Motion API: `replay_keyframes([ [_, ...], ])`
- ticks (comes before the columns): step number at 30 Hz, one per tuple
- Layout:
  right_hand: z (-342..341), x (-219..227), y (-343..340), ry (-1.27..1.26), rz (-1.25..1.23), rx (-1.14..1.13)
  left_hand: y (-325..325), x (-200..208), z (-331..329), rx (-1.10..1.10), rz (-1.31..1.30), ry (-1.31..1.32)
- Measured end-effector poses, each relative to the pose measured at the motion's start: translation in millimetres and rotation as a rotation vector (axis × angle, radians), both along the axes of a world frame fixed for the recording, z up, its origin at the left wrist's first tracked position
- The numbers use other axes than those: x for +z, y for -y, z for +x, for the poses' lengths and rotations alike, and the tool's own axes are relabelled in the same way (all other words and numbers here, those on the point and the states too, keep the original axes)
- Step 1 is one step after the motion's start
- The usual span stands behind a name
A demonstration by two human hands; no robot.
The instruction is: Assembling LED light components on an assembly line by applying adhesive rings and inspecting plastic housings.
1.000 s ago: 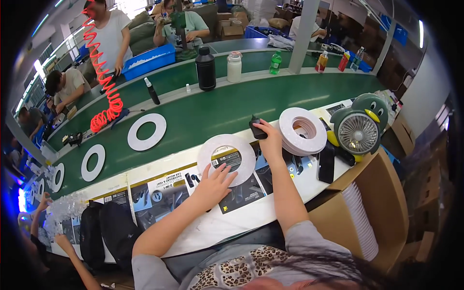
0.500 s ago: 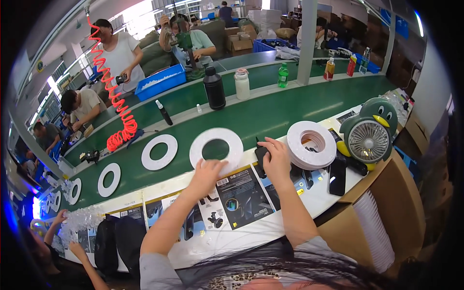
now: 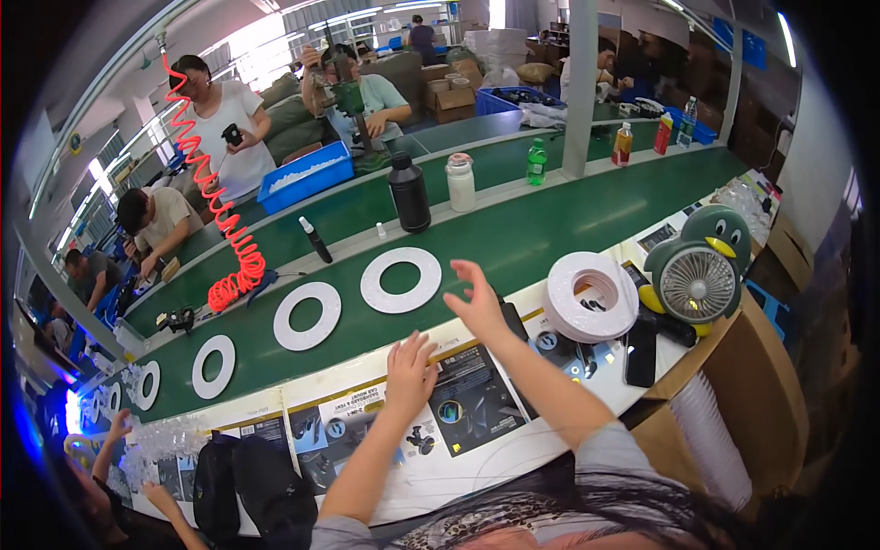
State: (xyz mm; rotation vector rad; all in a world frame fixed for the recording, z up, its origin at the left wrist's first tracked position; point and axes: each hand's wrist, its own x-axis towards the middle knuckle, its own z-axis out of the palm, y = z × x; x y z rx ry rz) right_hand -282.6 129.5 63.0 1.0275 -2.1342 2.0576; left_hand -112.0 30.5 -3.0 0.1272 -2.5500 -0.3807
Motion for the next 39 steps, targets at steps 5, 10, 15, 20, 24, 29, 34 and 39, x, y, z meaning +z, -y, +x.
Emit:
replay_keyframes([
  [5,-120.9,-26.3,60.2,-0.039,0.091,-0.105,-9.8,7.4,-9.7,-0.112,0.134,-0.381],
  [10,-208.5,-13.6,97.9,0.163,0.795,-0.241,3.7,-7.8,12.1,0.041,0.053,-0.126],
  [15,-274.2,-37.9,139.6,0.075,0.584,-0.514,1.5,-2.8,-11.1,0.049,0.111,-0.222],
  [20,-323.0,-44.8,178.5,0.083,0.398,-0.636,4.5,-3.0,-10.6,0.032,0.168,-0.228],
  [24,-332.7,-44.4,186.2,0.064,0.351,-0.558,7.7,-3.8,-11.6,0.039,0.191,-0.239],
  [29,-295.5,-45.5,182.2,0.107,0.287,-0.731,7.1,-1.7,-14.7,0.037,0.178,-0.194],
  [34,-216.2,-23.4,161.2,0.061,-0.033,-0.532,11.1,-19.0,-6.4,-0.006,0.139,-0.177],
  [39,-103.5,-14.1,111.7,0.097,-0.157,-0.086,11.7,0.7,-3.9,0.141,0.230,-0.341],
])
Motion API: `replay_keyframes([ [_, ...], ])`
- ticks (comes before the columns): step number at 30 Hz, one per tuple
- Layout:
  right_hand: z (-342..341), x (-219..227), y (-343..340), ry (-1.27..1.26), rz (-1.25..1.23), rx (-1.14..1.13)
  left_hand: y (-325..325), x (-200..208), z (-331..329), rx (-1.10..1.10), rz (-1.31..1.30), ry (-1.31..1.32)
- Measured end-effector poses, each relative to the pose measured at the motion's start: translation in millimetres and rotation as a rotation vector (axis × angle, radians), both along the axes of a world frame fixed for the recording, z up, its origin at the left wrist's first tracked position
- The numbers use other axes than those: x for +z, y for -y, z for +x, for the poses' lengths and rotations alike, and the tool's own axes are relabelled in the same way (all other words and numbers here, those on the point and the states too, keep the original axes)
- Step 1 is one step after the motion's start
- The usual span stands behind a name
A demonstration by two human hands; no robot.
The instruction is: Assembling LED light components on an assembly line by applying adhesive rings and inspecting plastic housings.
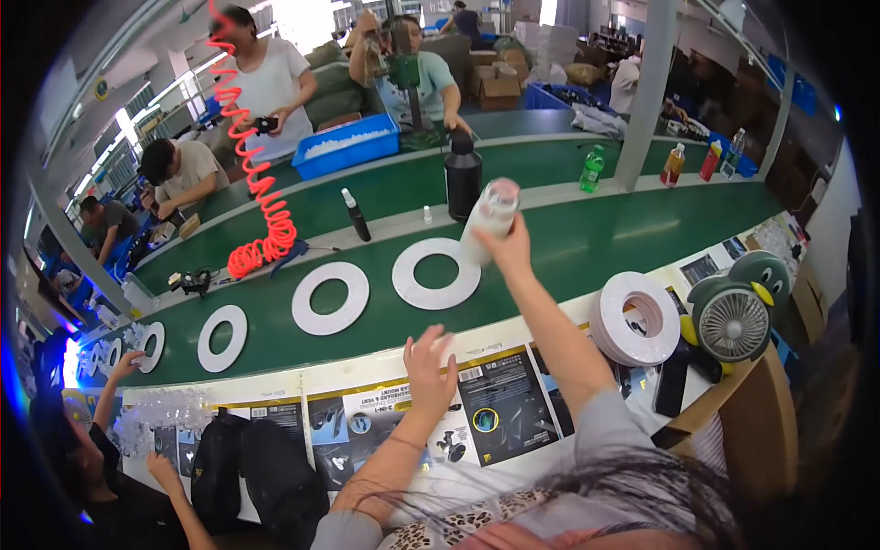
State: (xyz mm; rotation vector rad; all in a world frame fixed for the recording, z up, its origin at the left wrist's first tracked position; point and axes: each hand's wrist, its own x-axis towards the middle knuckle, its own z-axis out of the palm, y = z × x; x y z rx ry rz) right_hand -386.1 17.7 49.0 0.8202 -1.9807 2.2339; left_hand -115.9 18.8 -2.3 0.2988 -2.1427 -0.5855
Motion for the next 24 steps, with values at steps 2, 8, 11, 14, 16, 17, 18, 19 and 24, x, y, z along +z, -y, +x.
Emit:
replay_keyframes([
  [2,58.0,-4.6,-28.4,0.051,-0.025,0.269,7.8,7.3,7.1,-0.009,0.405,-0.058],
  [8,199.0,14.0,-111.9,0.106,0.256,0.626,23.7,60.9,39.3,-0.569,0.953,-0.070],
  [11,215.1,1.2,-125.7,0.161,0.214,0.684,10.3,80.5,59.1,-0.681,0.953,0.024],
  [14,235.0,14.4,-130.7,0.105,0.243,0.726,-0.5,76.1,85.4,-0.584,0.900,-0.015],
  [16,235.9,12.7,-131.7,0.000,0.281,0.734,-6.4,67.2,96.8,-0.616,0.977,-0.058],
  [17,238.1,13.7,-133.5,0.001,0.284,0.742,-10.0,66.3,102.7,-0.648,1.055,-0.091],
  [18,240.6,15.6,-135.8,-0.013,0.316,0.748,-12.3,69.2,104.9,-0.646,1.070,-0.098],
  [19,243.4,18.2,-138.2,-0.027,0.348,0.753,-15.3,68.1,107.1,-0.638,1.072,-0.101],
  [24,249.2,14.9,-139.2,0.092,0.345,0.837,-25.2,53.0,112.5,-0.502,0.992,-0.153],
])
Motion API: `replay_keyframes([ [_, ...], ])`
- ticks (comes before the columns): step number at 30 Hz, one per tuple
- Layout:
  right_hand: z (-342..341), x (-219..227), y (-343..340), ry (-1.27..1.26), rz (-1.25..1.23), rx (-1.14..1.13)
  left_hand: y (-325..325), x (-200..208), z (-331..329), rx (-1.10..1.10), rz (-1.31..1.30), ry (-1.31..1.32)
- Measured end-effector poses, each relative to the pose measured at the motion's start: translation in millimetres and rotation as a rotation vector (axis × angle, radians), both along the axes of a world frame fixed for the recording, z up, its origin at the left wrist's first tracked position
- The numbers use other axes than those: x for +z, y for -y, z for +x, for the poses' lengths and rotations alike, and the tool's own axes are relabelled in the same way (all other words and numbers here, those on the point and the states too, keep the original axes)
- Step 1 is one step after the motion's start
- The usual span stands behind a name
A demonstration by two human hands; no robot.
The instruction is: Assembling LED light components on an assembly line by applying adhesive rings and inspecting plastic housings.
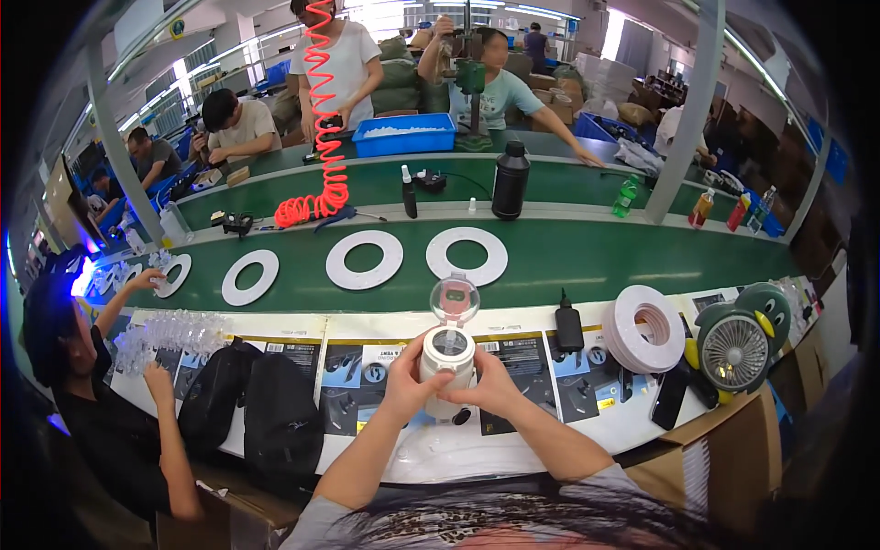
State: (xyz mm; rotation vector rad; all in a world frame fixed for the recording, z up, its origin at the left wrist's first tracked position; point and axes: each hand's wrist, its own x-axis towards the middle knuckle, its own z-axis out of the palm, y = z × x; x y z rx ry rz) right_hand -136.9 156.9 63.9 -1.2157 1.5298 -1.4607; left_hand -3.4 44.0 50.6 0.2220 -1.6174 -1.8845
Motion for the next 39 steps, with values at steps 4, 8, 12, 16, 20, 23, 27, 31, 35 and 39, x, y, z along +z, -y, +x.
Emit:
replay_keyframes([
  [4,1.2,10.9,-11.1,-0.071,-0.027,0.021,-7.0,9.4,3.3,0.002,-0.071,-0.145],
  [8,6.5,17.5,-18.9,-0.285,-0.198,-0.001,3.8,5.8,-7.7,0.231,0.227,-0.119],
  [12,19.8,2.7,-32.4,-0.156,-0.256,0.102,16.9,-19.5,-4.9,0.320,0.203,-0.212],
  [16,27.3,17.7,-51.5,-0.095,-0.357,0.181,9.1,-19.9,-12.2,0.312,0.193,-0.194],
  [20,22.5,49.8,-55.7,-0.462,-0.574,0.130,10.3,-19.4,-12.4,0.318,0.217,-0.149],
  [23,25.5,40.6,-46.4,-0.414,-0.619,0.141,15.5,-24.7,-1.0,0.349,0.213,-0.132],
  [27,21.8,39.9,-53.6,-0.477,-0.604,0.109,9.1,-20.0,-12.0,0.301,0.246,-0.144],
  [31,21.5,45.1,-55.8,-0.499,-0.599,0.111,9.7,-19.7,-8.9,0.311,0.238,-0.149],
  [35,23.5,46.1,-53.8,-0.466,-0.621,0.109,10.5,-16.9,-5.8,0.324,0.227,-0.153],
  [39,22.1,39.6,-52.4,-0.475,-0.620,0.111,9.2,-15.7,-8.6,0.326,0.218,-0.161],
])
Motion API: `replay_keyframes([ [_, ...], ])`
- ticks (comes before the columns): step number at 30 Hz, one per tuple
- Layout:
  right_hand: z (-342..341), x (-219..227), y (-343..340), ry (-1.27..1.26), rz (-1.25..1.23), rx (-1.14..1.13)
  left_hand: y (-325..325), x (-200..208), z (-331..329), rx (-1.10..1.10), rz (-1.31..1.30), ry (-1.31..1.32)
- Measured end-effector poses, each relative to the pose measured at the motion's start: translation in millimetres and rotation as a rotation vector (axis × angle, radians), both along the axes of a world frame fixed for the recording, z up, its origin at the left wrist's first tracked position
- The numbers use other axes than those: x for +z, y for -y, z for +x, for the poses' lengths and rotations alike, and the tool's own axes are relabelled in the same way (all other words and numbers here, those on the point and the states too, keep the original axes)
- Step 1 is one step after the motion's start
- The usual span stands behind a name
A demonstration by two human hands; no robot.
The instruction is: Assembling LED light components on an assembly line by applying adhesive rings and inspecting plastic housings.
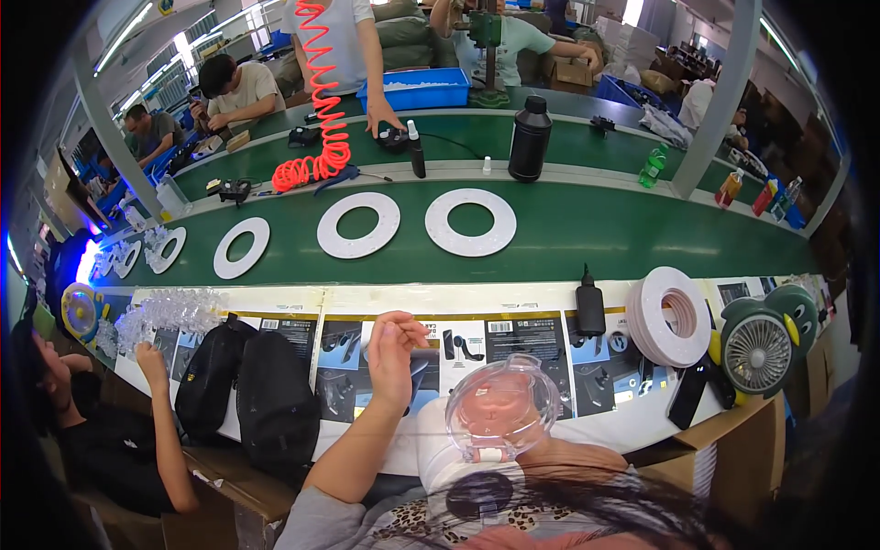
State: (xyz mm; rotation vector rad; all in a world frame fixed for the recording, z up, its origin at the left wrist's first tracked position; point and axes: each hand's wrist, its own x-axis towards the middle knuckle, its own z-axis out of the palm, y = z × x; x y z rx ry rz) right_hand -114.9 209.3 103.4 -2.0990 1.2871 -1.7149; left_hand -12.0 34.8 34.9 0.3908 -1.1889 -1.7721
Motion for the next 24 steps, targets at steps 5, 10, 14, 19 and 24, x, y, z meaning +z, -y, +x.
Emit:
replay_keyframes([
  [5,0.6,10.9,0.1,0.002,0.001,0.014,0.5,0.0,1.7,0.008,0.003,-0.002],
  [10,0.2,6.1,1.0,0.016,-0.004,0.021,1.5,-1.6,1.3,0.008,0.011,-0.011],
  [14,0.1,11.3,-2.1,-0.018,0.017,0.002,-0.4,1.5,-0.8,0.004,0.011,-0.008],
  [19,1.2,-0.4,3.9,0.013,-0.030,0.067,3.3,-2.2,4.7,0.024,-0.005,0.007],
  [24,4.2,7.6,-0.6,-0.005,-0.007,0.081,0.8,2.5,5.3,-0.022,-0.042,-0.004],
])
